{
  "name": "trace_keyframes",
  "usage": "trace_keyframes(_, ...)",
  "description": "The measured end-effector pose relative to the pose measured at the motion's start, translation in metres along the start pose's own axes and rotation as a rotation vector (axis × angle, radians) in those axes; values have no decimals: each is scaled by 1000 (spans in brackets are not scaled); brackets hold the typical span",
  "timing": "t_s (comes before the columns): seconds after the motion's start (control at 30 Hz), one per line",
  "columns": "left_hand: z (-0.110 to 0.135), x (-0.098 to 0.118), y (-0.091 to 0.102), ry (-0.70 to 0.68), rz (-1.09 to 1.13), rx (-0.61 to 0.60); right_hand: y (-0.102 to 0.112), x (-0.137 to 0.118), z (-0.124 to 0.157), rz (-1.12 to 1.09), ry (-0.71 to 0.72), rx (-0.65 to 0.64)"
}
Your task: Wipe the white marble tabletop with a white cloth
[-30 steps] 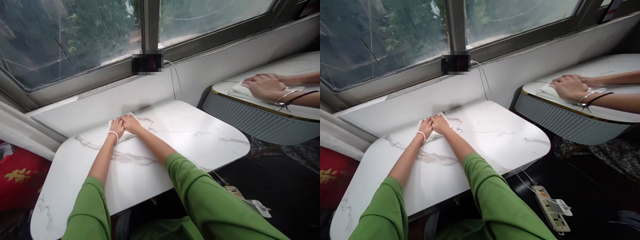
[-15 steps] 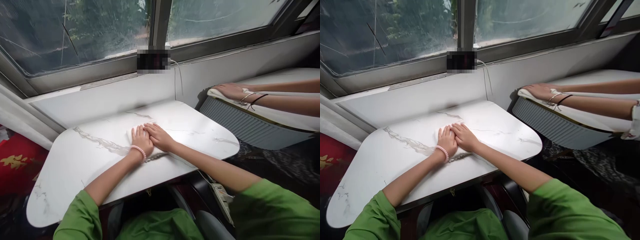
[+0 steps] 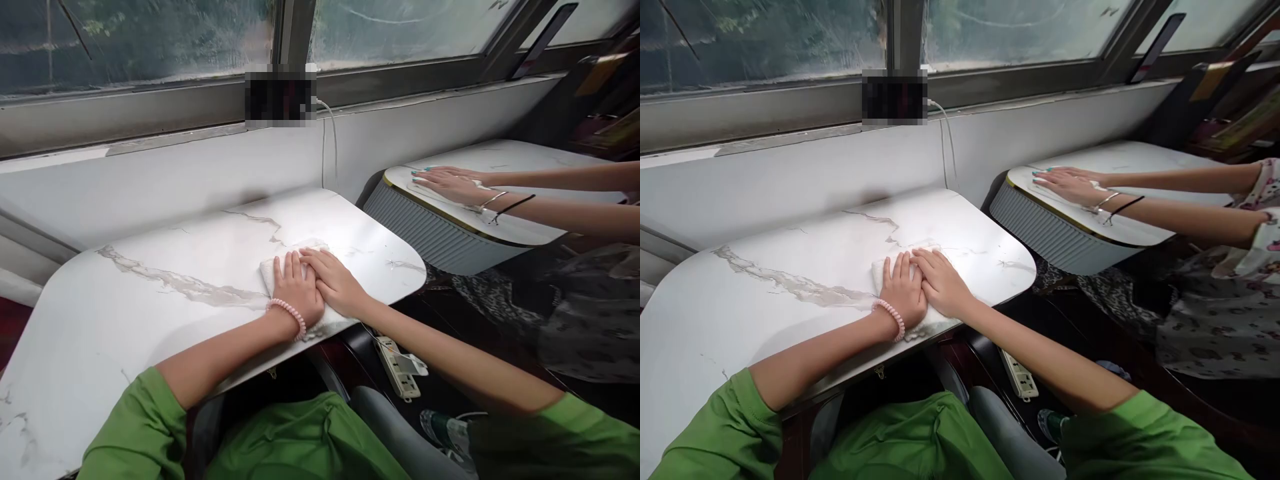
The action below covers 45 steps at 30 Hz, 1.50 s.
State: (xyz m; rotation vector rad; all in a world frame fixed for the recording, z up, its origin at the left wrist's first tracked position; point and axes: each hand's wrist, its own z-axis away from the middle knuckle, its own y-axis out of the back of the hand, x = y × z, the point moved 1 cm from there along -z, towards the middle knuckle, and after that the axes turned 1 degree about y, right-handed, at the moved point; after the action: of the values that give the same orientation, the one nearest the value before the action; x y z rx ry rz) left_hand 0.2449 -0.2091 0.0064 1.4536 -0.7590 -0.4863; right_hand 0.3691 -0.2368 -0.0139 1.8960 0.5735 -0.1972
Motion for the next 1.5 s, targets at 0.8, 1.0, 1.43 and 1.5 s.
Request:
trace_keyframes(0.8,-209,-81,-4,37,4,126,-17,132,-172,35,-122,49)
trace_keyframes(1.0,-222,-84,-4,73,-27,139,-18,143,-185,29,-110,54)
trace_keyframes(1.43,-184,-52,-4,92,-51,88,0,122,-141,24,-69,45)
trace_keyframes(1.5,-173,-39,-6,90,-41,87,7,120,-125,32,-57,30)
